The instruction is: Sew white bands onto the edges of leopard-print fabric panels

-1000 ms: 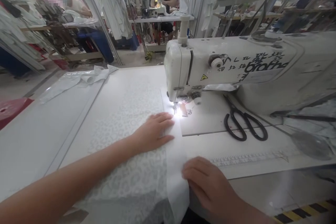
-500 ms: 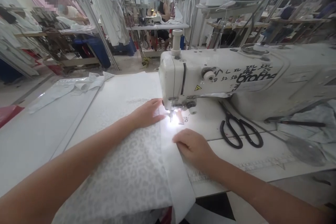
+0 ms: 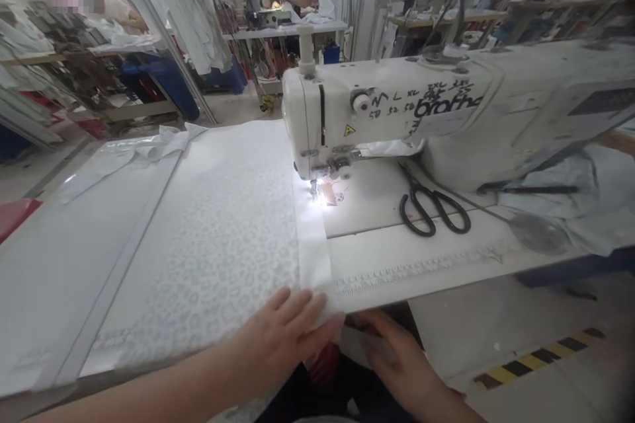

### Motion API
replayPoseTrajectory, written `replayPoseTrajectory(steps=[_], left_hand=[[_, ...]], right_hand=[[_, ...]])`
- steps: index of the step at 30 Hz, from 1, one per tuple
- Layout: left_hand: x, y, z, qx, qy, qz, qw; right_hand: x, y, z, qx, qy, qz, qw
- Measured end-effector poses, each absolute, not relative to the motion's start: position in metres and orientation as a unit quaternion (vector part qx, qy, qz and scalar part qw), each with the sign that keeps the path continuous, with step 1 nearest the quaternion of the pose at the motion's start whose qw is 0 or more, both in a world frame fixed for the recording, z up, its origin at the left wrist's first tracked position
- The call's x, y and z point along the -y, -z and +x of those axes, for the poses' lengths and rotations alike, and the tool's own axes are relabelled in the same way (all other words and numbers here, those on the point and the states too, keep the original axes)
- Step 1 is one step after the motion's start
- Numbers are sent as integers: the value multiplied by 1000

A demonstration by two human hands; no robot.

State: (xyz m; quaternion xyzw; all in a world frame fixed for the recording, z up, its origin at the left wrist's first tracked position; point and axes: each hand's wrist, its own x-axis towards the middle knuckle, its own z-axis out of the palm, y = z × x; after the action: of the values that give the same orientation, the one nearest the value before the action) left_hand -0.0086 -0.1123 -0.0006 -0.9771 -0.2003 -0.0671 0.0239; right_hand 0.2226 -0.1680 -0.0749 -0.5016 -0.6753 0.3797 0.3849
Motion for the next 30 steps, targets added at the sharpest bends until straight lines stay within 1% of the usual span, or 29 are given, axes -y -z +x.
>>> replayPoseTrajectory(steps=[3, 5, 7, 9, 11, 14, 17, 19, 23, 30], left_hand=[[110, -3, -2, 187, 130, -974, -2], [108, -14, -3, 202, 189, -960, -49], [110, -26, -9, 255, 257, -925, -114], [117, -33, -16, 315, 299, -886, -161], [125, -32, -19, 324, 290, -883, -178], [139, -16, -16, 268, 216, -926, -157], [153, 4, -6, 227, 172, -953, -102], [160, 12, -1, 204, 176, -959, -85], [169, 16, 3, 178, 189, -960, -107], [174, 16, 4, 143, 192, -964, -118]], right_hand=[[156, 80, 208, 574, -543, -466, 397], [150, 81, 199, 518, -629, -407, 413], [150, 81, 189, 473, -680, -379, 412], [156, 79, 182, 447, -697, -377, 415], [165, 73, 178, 423, -718, -358, 422], [180, 63, 178, 379, -755, -316, 431], [195, 57, 183, 356, -767, -319, 429], [202, 57, 187, 354, -765, -344, 414], [213, 59, 193, 351, -763, -389, 378], [223, 57, 200, 381, -745, -417, 356]])
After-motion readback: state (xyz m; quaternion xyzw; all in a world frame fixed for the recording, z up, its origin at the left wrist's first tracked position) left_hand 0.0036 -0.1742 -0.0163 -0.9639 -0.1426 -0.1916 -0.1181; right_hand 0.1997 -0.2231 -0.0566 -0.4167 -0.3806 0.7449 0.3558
